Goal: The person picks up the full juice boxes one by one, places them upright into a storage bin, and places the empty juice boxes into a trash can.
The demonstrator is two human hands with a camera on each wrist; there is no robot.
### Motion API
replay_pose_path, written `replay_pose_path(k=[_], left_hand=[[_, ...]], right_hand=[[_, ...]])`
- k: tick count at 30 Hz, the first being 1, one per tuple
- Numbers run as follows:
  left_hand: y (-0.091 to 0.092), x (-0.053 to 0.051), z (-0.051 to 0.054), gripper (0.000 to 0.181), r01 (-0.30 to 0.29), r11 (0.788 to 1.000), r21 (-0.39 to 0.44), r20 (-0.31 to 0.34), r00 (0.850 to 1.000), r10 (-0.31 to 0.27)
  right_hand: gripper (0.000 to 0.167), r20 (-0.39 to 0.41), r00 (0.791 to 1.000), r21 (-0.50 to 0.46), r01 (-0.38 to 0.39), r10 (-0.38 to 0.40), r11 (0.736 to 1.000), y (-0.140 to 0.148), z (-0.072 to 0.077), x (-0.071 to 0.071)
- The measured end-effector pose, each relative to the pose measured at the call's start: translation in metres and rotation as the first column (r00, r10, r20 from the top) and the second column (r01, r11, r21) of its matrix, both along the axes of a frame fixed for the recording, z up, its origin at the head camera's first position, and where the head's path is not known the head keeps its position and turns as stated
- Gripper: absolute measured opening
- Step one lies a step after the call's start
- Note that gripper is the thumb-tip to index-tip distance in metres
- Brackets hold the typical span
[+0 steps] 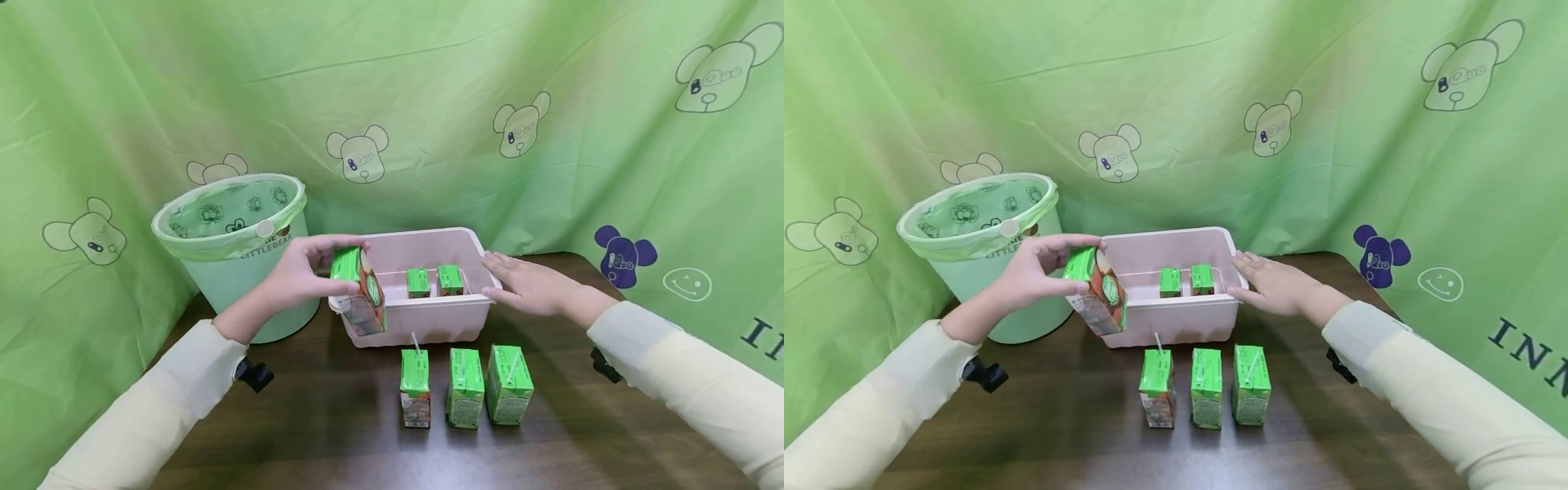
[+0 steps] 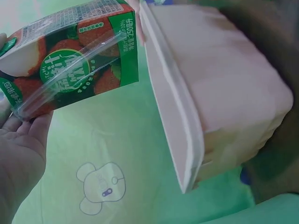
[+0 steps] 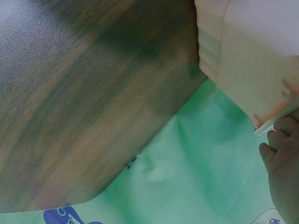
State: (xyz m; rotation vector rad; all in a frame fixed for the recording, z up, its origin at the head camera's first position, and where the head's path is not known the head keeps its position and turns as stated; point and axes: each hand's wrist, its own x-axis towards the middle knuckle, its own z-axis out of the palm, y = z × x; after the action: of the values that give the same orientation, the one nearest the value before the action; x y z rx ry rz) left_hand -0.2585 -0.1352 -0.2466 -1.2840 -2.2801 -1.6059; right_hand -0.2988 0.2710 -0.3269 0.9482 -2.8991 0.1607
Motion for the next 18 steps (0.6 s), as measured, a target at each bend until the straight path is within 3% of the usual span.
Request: replay_pose_path(k=[10,14,18], left_hand=[[0.011,-0.035,0.02,0.051,-0.084,0.996,-0.013,0.056,0.995,0.085],[0.015,-0.05,0.02,0.049,-0.132,0.99,-0.043,0.081,0.988,0.135],[0.02,-0.063,0.013,0.05,-0.16,0.983,-0.085,0.089,0.982,0.168]], right_hand=[[0.074,-0.001,1.0,-0.002,0.004,-0.004,1.0,0.001,-0.002,-0.002],[0.074,-0.001,1.0,-0.007,0.005,-0.005,1.0,0.001,-0.001,-0.001],[0.075,0.002,1.0,-0.016,0.008,-0.008,1.0,0.002,-0.002,0.0]])
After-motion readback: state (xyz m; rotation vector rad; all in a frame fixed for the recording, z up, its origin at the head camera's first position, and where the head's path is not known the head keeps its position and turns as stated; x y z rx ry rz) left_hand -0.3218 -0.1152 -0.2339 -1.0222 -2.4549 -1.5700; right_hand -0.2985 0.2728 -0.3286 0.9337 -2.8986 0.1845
